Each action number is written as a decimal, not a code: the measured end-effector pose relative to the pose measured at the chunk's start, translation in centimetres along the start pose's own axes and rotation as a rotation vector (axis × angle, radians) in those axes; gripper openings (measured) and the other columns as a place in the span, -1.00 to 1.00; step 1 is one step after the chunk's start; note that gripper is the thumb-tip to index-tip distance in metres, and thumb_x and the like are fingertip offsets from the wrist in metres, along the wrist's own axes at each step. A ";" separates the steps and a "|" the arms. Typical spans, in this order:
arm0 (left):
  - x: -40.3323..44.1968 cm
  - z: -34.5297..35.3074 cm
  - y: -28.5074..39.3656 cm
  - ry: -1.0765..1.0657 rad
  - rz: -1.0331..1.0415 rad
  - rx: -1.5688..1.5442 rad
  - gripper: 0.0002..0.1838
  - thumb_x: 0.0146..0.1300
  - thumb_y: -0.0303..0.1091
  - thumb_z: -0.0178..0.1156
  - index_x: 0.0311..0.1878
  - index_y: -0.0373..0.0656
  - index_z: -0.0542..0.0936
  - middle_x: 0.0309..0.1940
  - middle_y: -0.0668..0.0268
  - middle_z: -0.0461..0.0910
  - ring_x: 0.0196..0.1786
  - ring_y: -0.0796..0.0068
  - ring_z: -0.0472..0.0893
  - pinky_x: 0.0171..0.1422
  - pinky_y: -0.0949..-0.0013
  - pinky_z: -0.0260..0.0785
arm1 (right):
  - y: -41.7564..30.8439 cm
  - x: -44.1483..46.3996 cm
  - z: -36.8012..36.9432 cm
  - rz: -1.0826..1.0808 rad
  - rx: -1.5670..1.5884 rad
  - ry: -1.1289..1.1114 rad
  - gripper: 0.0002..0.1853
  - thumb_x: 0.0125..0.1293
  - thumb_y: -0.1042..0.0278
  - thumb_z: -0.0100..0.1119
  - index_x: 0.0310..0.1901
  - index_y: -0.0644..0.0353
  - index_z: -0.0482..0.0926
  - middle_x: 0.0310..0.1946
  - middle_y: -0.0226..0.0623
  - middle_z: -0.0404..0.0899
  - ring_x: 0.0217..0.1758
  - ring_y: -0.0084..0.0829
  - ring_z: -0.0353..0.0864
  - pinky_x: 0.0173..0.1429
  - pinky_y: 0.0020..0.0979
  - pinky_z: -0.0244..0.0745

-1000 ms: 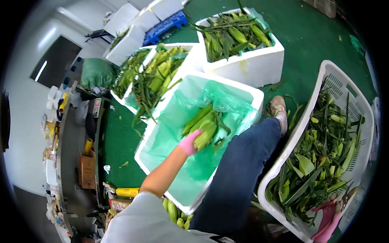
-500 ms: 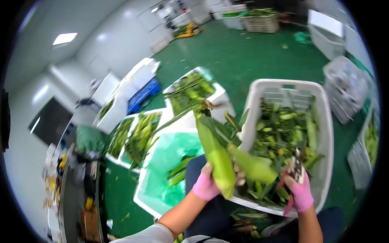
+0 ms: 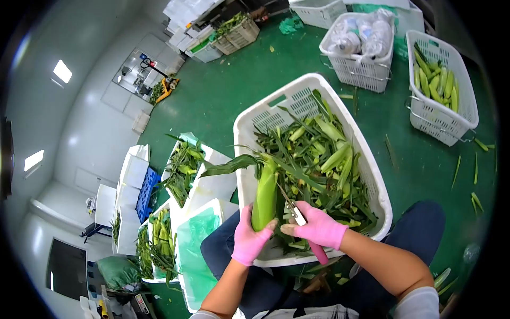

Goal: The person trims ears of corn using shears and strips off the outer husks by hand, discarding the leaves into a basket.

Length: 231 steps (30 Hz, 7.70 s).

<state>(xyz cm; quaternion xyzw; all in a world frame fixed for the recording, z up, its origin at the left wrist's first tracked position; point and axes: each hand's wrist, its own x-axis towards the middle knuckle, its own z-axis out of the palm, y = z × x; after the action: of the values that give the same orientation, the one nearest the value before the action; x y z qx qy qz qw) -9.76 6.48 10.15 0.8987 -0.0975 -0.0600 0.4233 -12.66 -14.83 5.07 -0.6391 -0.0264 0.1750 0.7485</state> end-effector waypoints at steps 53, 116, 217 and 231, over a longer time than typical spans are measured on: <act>-0.7 -4.8 -5.2 -0.566 -0.131 -0.477 -0.05 -0.04 -0.06 0.63 0.40 -0.25 0.43 0.17 0.31 0.56 0.25 0.39 0.51 0.43 0.29 0.30 | -3.6 -1.7 -1.1 0.097 -0.114 -0.483 -0.45 0.22 0.12 0.46 0.13 0.17 0.43 -0.11 -0.32 0.57 -0.05 -0.46 0.59 0.06 -0.39 0.52; -11.2 -6.0 -7.2 0.140 -0.134 -1.822 -0.38 0.28 -0.20 0.34 0.38 0.03 0.38 0.47 0.20 0.35 0.56 0.07 0.30 0.61 -0.23 0.17 | -0.5 0.5 3.6 -0.343 -0.448 0.398 -0.48 0.19 0.49 0.33 0.20 0.17 0.43 -0.11 -0.31 0.61 -0.21 -0.47 0.62 -0.15 -0.47 0.64; -2.3 0.1 1.4 -0.106 -0.061 -0.588 -0.20 0.32 -0.27 0.36 0.51 -0.26 0.20 0.22 0.18 0.47 0.23 0.38 0.50 0.34 0.36 0.39 | -4.6 -2.9 0.9 0.163 -0.049 -0.036 -0.58 0.24 0.18 0.47 -0.04 0.29 0.56 -0.39 -0.37 0.64 -0.38 -0.56 0.62 -0.24 -0.47 0.57; -1.7 -2.7 1.5 -0.485 -0.208 -0.505 -0.16 0.26 -0.21 0.37 0.52 -0.30 0.24 0.26 0.24 0.48 0.31 0.44 0.43 0.46 0.35 0.24 | -3.7 -2.9 -1.9 0.013 -0.162 -0.212 -0.39 0.26 0.08 0.44 0.14 0.30 0.39 -0.22 -0.25 0.51 -0.17 -0.56 0.51 -0.08 -0.46 0.51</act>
<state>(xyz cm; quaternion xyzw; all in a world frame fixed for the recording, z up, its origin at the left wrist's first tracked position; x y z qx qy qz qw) -11.07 7.92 13.07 0.7307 -0.0854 -0.3363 0.5879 -14.00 -17.94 8.83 -0.6756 -0.1155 0.2436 0.6862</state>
